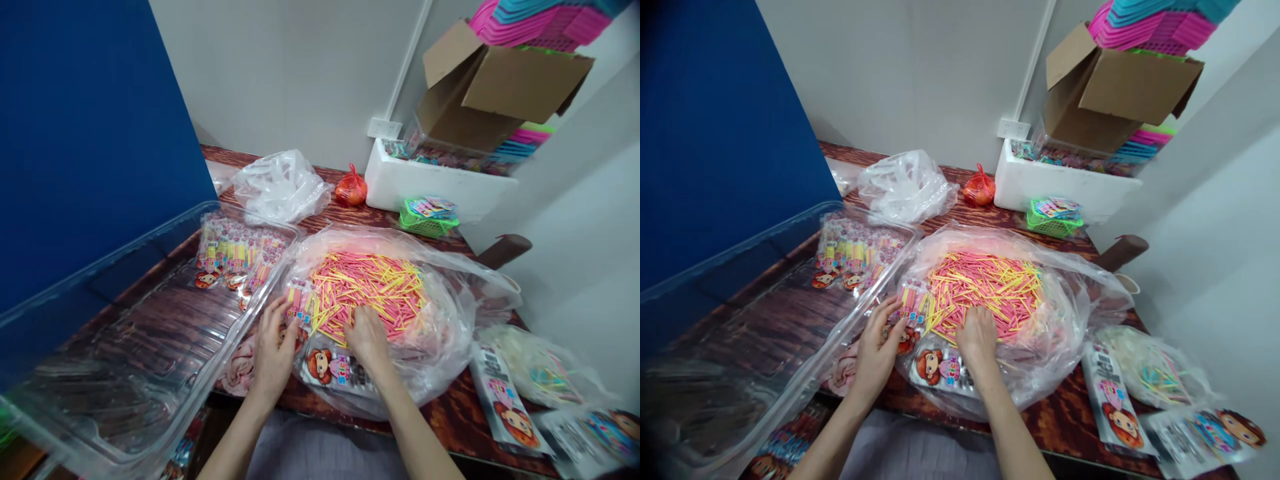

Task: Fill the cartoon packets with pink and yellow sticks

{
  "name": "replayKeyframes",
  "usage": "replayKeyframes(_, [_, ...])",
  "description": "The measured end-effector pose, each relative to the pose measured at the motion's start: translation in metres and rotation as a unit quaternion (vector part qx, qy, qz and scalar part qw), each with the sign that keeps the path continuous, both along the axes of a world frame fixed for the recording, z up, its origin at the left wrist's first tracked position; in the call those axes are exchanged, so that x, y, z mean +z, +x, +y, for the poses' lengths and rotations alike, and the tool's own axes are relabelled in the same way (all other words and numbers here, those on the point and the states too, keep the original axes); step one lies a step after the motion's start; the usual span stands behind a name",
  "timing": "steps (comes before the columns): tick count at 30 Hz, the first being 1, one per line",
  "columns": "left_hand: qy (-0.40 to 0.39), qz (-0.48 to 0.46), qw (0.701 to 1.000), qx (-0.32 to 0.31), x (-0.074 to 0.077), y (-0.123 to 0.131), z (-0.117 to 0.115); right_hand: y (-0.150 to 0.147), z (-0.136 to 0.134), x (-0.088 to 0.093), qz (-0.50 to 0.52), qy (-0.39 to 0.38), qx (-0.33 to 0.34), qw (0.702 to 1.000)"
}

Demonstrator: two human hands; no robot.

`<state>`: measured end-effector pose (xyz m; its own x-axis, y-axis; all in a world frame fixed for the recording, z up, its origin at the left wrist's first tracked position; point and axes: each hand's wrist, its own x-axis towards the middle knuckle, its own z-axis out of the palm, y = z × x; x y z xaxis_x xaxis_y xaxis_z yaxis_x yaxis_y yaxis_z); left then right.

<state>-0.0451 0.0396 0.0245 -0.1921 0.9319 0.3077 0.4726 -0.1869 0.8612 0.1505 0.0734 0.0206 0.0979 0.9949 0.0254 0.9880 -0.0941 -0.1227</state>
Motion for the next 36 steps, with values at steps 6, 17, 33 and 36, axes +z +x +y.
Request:
replayKeyframes(6, [-0.001, -0.01, 1.0, -0.009, -0.002, -0.001, -0.001, -0.001, 0.001, -0.004, -0.005, 0.017, 0.039, 0.999])
replayKeyframes(17, [-0.017, -0.019, 1.0, -0.015, -0.001, -0.003, -0.003, -0.004, 0.01, 0.006, -0.083, 0.022, 0.125, 0.988])
replayKeyframes(33, [-0.031, -0.016, 0.998, -0.053, 0.002, 0.002, -0.002, 0.064, 0.043, 0.018, 0.212, -0.041, 0.029, 0.976])
replayKeyframes(36, [-0.033, -0.007, 0.998, -0.058, 0.002, 0.004, -0.004, 0.069, 0.044, 0.018, 0.276, -0.041, 0.023, 0.96])
